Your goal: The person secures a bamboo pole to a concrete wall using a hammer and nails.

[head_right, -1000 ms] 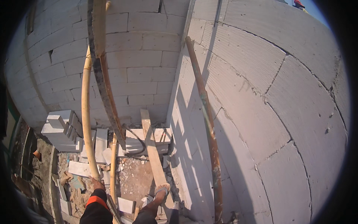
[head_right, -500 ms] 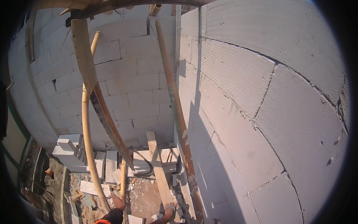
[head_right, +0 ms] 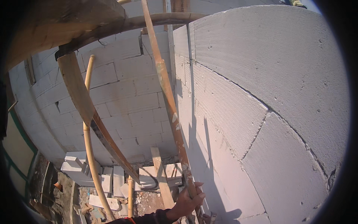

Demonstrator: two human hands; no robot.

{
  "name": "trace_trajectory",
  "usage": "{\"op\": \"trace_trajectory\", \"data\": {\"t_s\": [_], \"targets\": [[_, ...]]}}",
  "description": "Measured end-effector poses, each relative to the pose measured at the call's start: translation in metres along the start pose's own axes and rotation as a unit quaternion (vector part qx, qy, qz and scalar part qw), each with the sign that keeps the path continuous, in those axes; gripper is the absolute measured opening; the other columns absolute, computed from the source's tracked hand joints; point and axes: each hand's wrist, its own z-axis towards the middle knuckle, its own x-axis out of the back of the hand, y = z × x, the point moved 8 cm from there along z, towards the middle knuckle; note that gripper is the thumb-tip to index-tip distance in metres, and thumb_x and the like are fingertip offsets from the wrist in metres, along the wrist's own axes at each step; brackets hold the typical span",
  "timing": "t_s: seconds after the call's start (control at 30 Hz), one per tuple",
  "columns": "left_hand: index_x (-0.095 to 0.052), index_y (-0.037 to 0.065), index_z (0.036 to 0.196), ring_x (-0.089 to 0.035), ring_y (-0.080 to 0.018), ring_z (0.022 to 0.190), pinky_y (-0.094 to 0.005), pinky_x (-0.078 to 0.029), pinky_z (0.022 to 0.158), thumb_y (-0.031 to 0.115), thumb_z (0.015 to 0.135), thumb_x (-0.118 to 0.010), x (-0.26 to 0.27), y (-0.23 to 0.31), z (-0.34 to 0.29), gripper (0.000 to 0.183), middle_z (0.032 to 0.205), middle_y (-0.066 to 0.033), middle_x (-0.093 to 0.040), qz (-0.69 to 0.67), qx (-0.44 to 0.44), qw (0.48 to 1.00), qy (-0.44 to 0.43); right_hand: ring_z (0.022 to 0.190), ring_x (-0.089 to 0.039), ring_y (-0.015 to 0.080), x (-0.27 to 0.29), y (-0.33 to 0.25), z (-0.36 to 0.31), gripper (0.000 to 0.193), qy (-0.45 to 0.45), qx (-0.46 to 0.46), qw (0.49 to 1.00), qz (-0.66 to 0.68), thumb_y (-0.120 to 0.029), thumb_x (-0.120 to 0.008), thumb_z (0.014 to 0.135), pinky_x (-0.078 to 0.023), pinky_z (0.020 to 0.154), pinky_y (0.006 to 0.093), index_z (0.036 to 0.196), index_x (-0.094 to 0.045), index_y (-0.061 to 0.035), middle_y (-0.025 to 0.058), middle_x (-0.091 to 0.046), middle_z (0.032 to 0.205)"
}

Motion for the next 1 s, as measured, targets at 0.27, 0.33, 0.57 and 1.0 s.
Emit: {"op": "trace_trajectory", "data": {"t_s": [0.27, 0.33, 0.57, 1.0], "targets": [[-0.045, 0.000, 0.119, -0.056, -0.0079, 0.059, -0.0237, -0.046, 0.050, 0.015, 0.098, -0.062, 0.030, 0.190, 0.143, 0.031, 0.091, -0.0059, -0.057, -0.003, -0.230, 0.973, 0.025, 0.112, -0.057, 0.0345, -0.016, -0.052, 0.069, 0.042, 0.038, 0.100, 0.994, -0.031, -0.032, -0.055, 0.104, -0.046, 0.096, 0.0444, 0.129, -0.058, 0.0020, 0.0214, -0.063, 0.119], [-0.045, -0.001, 0.123, -0.058, -0.0095, 0.059, -0.0247, -0.046, 0.047, 0.019, 0.100, -0.058, 0.033, 0.232, 0.170, 0.033, 0.090, -0.0065, -0.057, -0.006, -0.269, 0.963, 0.011, 0.113, -0.057, 0.0365, -0.025, -0.061, 0.085, 0.042, 0.017, 0.137, 0.988, -0.069, -0.031, -0.054, 0.104, -0.046, 0.097, 0.0453, 0.130, -0.058, 0.0020, 0.0224, -0.062, 0.121], [-0.045, 0.000, 0.131, -0.059, -0.0154, 0.056, -0.0295, -0.049, 0.044, 0.029, 0.102, -0.050, 0.048, 0.350, 0.267, 0.041, 0.083, -0.0080, -0.060, -0.074, -0.288, 0.952, -0.072, 0.118, -0.055, 0.0435, -0.063, -0.086, 0.131, 0.042, -0.025, 0.346, 0.896, -0.278, -0.029, -0.053, 0.104, -0.045, 0.100, 0.0484, 0.133, -0.056, 0.0019, 0.0260, -0.061, 0.127], [-0.050, 0.004, 0.124, -0.062, -0.0179, 0.064, -0.0280, -0.051, 0.050, 0.036, 0.102, -0.045, 0.071, 0.499, 0.316, 0.039, 0.084, -0.0092, -0.062, -0.004, -0.348, 0.935, -0.066, 0.108, -0.058, 0.0462, -0.077, -0.179, 0.218, 0.043, -0.042, 0.284, 0.949, -0.128, -0.015, -0.066, 0.091, -0.047, 0.092, 0.0481, 0.125, -0.055, 0.0089, 0.0290, -0.061, 0.117]]}}
